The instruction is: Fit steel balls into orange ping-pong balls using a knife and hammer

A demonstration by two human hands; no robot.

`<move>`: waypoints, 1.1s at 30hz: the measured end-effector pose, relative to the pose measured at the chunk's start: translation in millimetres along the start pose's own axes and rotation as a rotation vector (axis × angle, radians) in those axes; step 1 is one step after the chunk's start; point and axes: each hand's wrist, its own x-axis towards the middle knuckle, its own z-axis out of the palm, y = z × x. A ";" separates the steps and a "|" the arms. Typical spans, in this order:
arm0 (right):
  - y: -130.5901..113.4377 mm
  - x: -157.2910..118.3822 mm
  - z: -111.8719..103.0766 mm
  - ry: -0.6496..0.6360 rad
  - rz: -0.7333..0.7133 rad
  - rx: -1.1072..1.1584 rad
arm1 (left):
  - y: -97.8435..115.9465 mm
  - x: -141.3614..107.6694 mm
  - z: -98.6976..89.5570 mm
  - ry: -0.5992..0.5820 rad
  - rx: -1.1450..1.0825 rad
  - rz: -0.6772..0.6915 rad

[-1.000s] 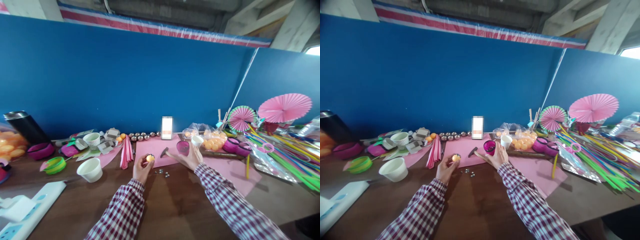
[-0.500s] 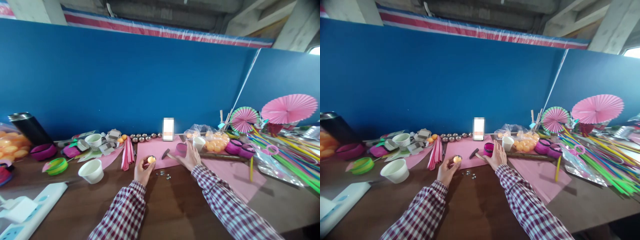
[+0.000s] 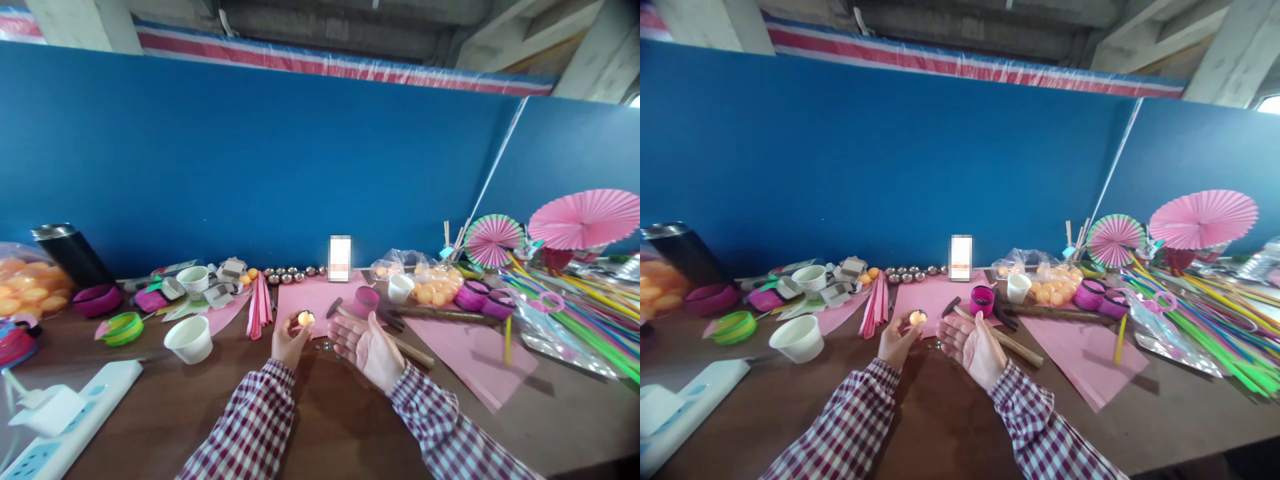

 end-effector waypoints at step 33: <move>18.6 26.5 -21.1 0.014 -0.404 -1.526 | -0.6 -3.8 0.2 -0.063 0.069 0.078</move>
